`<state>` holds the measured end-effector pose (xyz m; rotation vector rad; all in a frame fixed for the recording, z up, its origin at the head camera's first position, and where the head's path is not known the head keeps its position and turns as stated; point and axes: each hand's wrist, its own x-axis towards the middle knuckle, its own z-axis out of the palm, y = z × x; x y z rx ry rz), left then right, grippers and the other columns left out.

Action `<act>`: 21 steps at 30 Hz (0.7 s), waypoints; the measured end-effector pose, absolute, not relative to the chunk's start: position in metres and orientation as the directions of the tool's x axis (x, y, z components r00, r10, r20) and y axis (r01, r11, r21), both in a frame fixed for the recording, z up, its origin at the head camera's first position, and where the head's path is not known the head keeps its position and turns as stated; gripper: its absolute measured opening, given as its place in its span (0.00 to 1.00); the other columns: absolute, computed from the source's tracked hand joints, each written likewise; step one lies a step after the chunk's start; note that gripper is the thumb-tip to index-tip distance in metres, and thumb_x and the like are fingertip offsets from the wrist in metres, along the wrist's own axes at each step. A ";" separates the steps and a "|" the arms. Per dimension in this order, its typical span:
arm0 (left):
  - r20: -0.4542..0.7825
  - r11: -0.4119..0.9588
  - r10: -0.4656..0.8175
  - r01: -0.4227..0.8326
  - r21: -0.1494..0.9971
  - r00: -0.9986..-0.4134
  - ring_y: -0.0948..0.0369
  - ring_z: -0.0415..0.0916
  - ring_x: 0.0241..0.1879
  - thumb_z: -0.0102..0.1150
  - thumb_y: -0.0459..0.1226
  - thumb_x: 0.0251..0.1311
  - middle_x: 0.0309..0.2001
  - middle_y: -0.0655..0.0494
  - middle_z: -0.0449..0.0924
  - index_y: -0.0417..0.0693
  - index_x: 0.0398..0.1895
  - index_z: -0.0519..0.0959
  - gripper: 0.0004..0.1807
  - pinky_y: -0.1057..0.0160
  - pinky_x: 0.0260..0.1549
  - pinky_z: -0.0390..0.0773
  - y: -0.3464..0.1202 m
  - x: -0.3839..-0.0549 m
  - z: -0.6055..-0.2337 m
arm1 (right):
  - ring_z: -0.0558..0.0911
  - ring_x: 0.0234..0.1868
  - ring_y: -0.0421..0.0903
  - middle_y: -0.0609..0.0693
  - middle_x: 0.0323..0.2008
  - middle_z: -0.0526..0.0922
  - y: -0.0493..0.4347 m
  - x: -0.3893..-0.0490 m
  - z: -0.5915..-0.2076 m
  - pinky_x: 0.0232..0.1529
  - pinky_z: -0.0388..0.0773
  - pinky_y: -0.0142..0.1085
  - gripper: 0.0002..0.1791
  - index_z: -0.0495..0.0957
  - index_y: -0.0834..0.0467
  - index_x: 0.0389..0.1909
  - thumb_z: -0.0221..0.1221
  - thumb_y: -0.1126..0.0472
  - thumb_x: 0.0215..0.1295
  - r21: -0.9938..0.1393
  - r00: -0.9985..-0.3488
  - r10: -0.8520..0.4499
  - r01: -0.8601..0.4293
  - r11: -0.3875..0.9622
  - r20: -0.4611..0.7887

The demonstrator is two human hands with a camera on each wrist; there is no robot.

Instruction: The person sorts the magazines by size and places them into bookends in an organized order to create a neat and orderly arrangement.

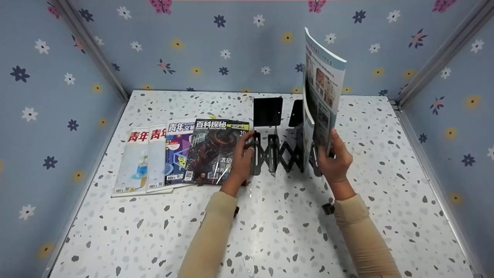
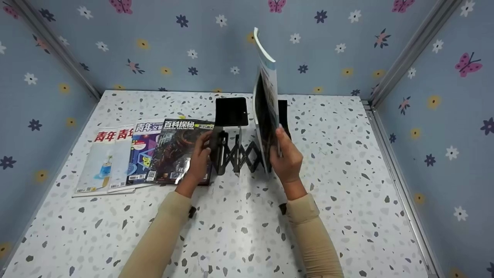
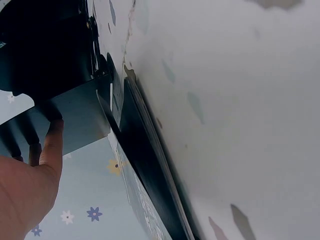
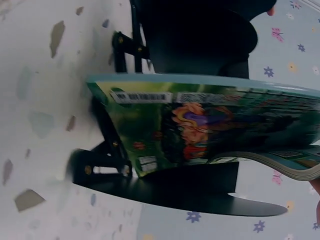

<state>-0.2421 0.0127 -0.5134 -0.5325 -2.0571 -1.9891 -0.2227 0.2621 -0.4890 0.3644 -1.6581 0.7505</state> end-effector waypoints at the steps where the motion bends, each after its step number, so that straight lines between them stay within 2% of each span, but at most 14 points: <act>1: 0.406 0.014 0.098 0.409 0.912 -0.909 0.56 0.61 0.58 0.37 0.24 0.53 0.59 0.49 0.63 0.40 0.60 0.62 0.26 0.50 0.52 0.64 0.013 -0.242 -0.513 | 0.64 0.10 0.41 0.53 0.25 0.78 0.262 -0.224 -0.492 0.14 0.60 0.35 0.30 0.72 0.51 0.53 0.53 0.73 0.45 -0.274 -0.238 0.157 -0.618 0.737 0.958; 6: 0.385 0.015 0.098 0.389 0.921 -0.918 0.56 0.61 0.58 0.37 0.25 0.54 0.59 0.51 0.63 0.43 0.60 0.62 0.27 0.53 0.52 0.65 0.013 -0.240 -0.514 | 0.63 0.10 0.39 0.53 0.30 0.80 0.261 -0.226 -0.506 0.13 0.60 0.35 0.29 0.72 0.52 0.53 0.53 0.72 0.45 -0.267 -0.258 0.127 -0.633 0.727 0.958; 11: 0.405 -0.006 0.089 0.406 0.914 -0.910 0.55 0.62 0.57 0.37 0.24 0.53 0.59 0.49 0.63 0.40 0.59 0.62 0.27 0.48 0.51 0.65 0.014 -0.242 -0.515 | 0.64 0.12 0.42 0.55 0.44 0.80 0.259 -0.227 -0.520 0.16 0.60 0.35 0.28 0.73 0.54 0.52 0.53 0.72 0.45 -0.256 -0.275 0.096 -0.640 0.724 0.957; 18: 0.421 0.006 0.093 0.424 0.906 -0.902 0.55 0.61 0.57 0.37 0.23 0.53 0.59 0.45 0.63 0.38 0.59 0.62 0.26 0.47 0.50 0.65 0.013 -0.242 -0.514 | 0.72 0.20 0.44 0.54 0.46 0.79 0.259 -0.226 -0.532 0.20 0.66 0.35 0.29 0.74 0.55 0.51 0.55 0.74 0.42 -0.278 -0.291 0.109 -0.640 0.716 0.950; 21: 0.428 -0.001 0.095 0.430 0.903 -0.899 0.54 0.61 0.58 0.37 0.24 0.53 0.59 0.43 0.62 0.39 0.59 0.62 0.26 0.47 0.50 0.64 0.012 -0.243 -0.514 | 0.71 0.17 0.43 0.54 0.46 0.79 0.260 -0.226 -0.538 0.19 0.66 0.34 0.29 0.73 0.55 0.52 0.55 0.73 0.43 -0.291 -0.302 0.116 -0.635 0.716 0.946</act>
